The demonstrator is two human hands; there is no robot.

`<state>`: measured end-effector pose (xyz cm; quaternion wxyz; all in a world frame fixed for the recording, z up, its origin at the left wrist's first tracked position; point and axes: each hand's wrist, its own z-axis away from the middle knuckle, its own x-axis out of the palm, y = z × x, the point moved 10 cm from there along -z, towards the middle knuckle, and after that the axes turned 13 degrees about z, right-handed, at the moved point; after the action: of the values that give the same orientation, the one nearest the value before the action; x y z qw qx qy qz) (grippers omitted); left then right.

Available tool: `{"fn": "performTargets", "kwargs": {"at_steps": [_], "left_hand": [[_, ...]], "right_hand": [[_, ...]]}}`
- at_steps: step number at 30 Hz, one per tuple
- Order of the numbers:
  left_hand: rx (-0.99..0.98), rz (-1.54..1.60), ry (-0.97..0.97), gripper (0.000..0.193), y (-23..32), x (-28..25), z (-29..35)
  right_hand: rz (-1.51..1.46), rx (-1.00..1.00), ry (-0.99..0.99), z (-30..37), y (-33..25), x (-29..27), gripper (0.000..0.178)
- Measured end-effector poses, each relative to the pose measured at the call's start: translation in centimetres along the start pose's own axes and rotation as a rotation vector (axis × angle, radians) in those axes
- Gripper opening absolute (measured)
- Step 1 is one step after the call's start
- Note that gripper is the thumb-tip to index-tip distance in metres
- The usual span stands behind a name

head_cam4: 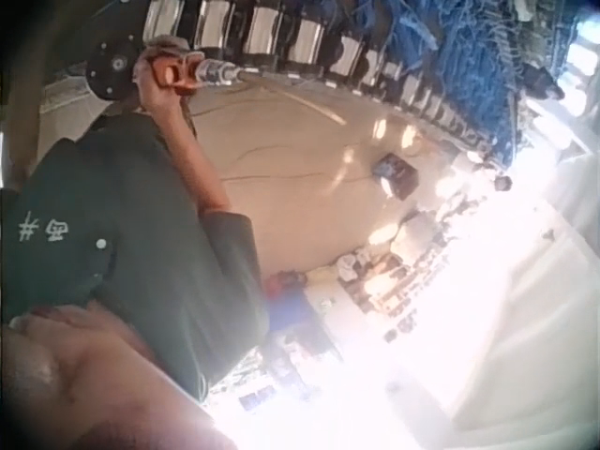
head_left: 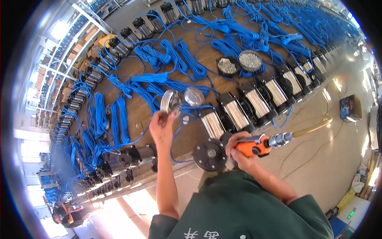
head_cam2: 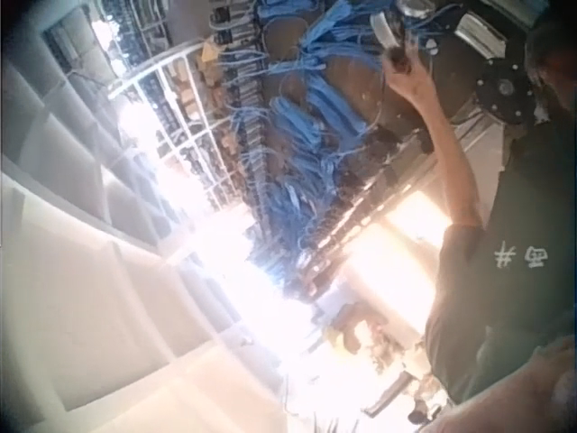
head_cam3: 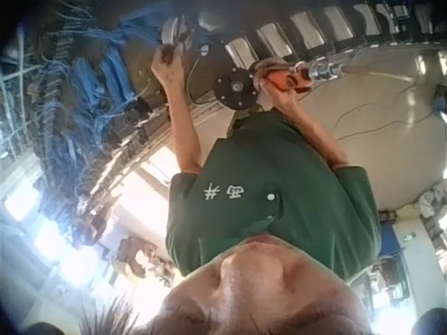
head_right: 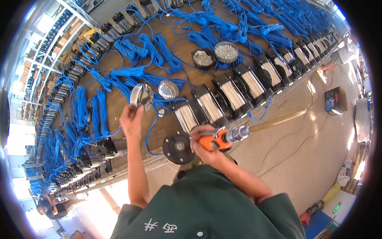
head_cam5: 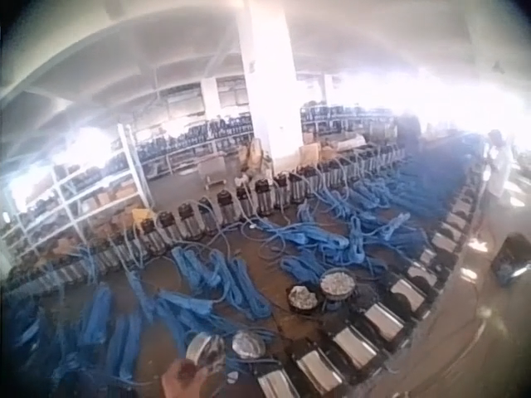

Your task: The person assembles water pumps by using a pneumatic screwdriver to secure metal caps onto cylindrical pump bodies, picking up screws from a container, and later retrieving additional caps from a box on the floor to place them on remaining units.

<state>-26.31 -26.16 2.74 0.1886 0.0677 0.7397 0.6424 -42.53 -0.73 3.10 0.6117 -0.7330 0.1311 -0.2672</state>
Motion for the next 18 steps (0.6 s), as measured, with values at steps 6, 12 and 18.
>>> {"fn": "performTargets", "kwargs": {"at_steps": [6,12,18], "left_hand": [[-0.384,0.302,-0.115,0.037,3.1,1.0,14.3],[-0.051,-0.472,-0.229,0.047,7.0,3.8,14.3],[0.155,-0.57,-0.411,0.087,8.0,8.1,15.3]], "right_hand": [[-0.131,-0.094,0.131,-0.8,-1.3,-4.0,0.029],[-0.233,0.002,0.21,-1.7,-0.4,-6.7,0.029],[-0.278,0.105,0.272,-0.6,1.6,-8.3,0.029]]}}
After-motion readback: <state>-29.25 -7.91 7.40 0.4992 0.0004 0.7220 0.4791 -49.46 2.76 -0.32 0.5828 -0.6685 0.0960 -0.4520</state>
